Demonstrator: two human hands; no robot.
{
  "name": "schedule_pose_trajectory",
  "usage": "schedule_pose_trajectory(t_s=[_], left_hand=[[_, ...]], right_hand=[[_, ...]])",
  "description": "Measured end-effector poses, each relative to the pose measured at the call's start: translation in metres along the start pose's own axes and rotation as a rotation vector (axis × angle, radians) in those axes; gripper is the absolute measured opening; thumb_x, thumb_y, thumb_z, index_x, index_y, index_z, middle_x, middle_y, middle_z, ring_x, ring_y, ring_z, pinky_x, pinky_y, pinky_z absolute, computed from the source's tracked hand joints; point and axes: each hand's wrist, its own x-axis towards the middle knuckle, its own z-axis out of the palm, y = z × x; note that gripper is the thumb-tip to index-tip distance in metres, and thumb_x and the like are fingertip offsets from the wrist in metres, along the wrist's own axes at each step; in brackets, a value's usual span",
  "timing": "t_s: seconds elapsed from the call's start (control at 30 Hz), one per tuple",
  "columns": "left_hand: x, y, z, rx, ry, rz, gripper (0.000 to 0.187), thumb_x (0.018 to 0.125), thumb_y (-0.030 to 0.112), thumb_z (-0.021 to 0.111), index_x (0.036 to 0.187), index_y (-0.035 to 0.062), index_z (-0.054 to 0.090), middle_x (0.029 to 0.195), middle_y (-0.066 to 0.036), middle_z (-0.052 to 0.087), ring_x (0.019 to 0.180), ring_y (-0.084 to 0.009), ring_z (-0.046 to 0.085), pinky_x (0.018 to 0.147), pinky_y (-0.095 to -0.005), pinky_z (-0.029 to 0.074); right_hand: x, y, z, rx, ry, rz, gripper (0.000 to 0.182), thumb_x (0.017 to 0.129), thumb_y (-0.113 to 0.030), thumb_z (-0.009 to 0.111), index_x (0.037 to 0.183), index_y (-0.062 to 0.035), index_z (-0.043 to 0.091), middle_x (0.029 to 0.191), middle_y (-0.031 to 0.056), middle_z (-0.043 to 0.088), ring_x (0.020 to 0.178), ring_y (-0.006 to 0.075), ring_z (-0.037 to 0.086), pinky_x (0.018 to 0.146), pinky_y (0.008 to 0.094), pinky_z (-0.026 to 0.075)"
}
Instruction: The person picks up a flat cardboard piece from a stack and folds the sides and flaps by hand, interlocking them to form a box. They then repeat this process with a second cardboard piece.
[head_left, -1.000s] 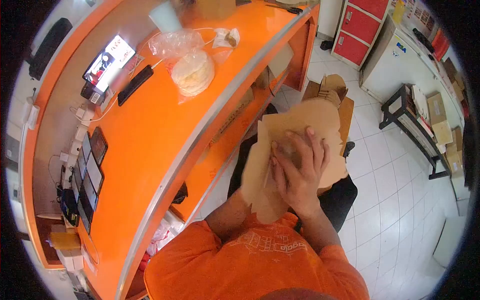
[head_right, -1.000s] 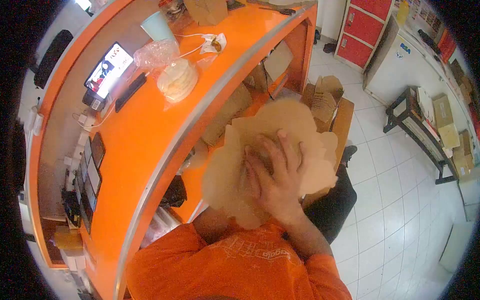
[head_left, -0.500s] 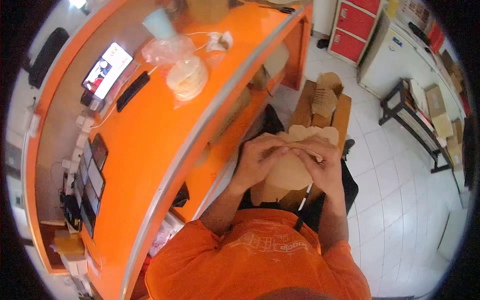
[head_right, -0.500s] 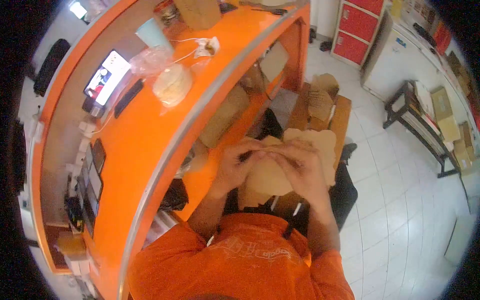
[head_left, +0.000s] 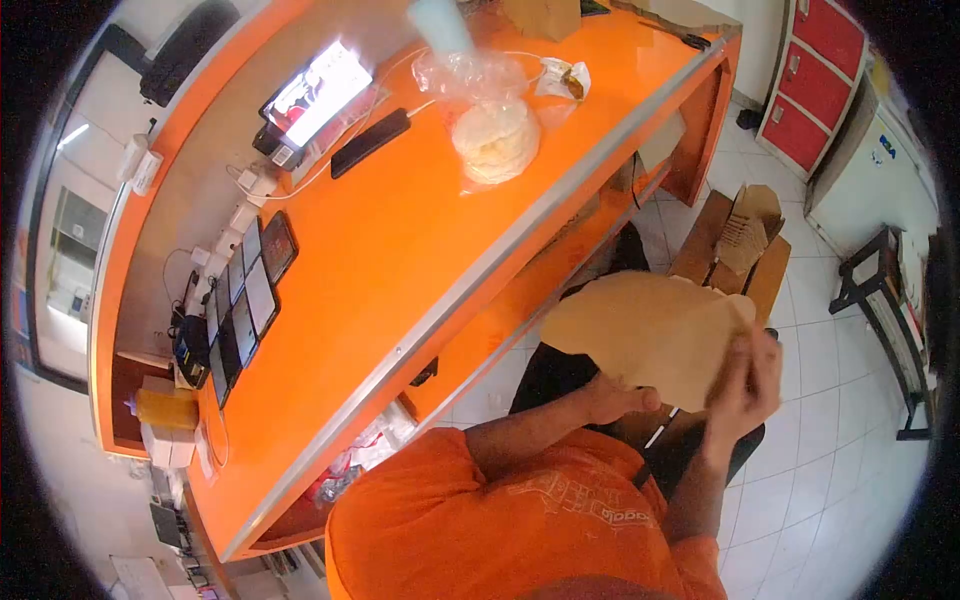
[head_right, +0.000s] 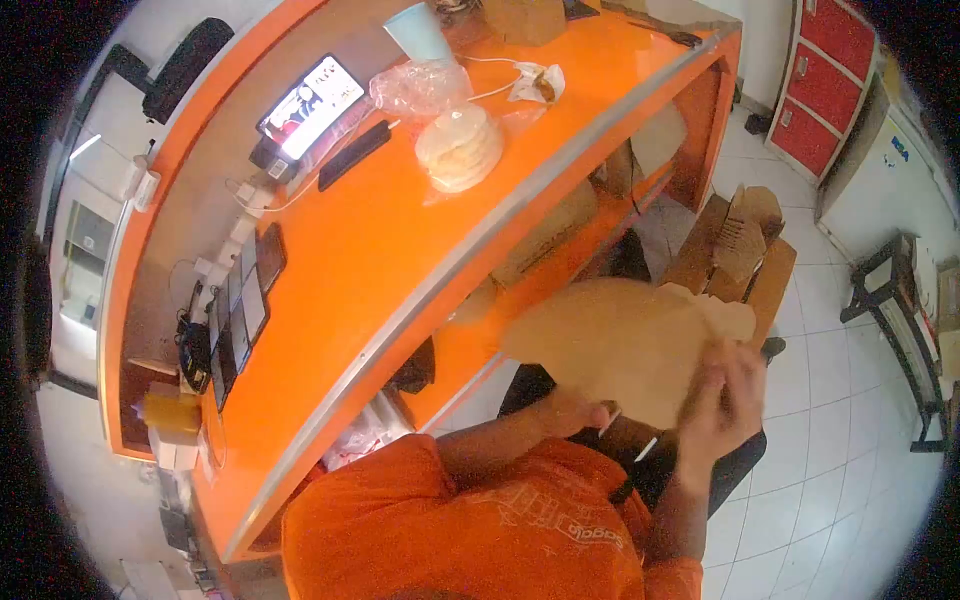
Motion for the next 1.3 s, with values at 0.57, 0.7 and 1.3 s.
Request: schedule_pose_trajectory(t_s=[0.57, 0.7, 1.3], left_hand=[[0.012, 0.027, -0.016, 0.21, -0.007, -0.074, 0.034, 0.098, 0.018, 0.059, 0.125, -0.0016, 0.056, 0.115, -0.01, 0.064, 0.104, -0.0165, 0.058, 0.092, -0.0325, 0.047], [0.018, 0.034, -0.014, 0.186, 0.012, 0.03, 0.034, 0.098, 0.019, 0.059, 0.125, -0.0015, 0.057, 0.114, -0.009, 0.064, 0.105, -0.016, 0.058, 0.091, -0.0323, 0.048], [0.012, 0.006, 0.014, -0.121, 0.243, -0.219, 0.032, 0.097, 0.021, 0.062, 0.121, -0.0006, 0.06, 0.117, -0.009, 0.065, 0.109, -0.0189, 0.06, 0.095, -0.0348, 0.048]], right_hand=[[-0.002, 0.014, -0.02, 0.343, -0.408, 0.02, 0.033, 0.067, 0.001, 0.081, 0.08, -0.005, 0.051, 0.077, 0.0069, 0.055, 0.069, 0.0212, 0.052, 0.059, 0.0301, 0.044], [-0.013, 0.016, -0.02, 0.407, -0.28, 0.015, 0.031, 0.068, 0.005, 0.077, 0.079, -0.0061, 0.05, 0.076, 0.0063, 0.053, 0.069, 0.0194, 0.049, 0.066, 0.0337, 0.044], [-0.018, 0.004, 0.009, 0.564, -0.073, 0.461, 0.014, 0.093, -0.005, 0.062, 0.097, 0.007, 0.067, 0.094, 0.0049, 0.064, 0.088, 0.0121, 0.057, 0.081, 0.0255, 0.045]])
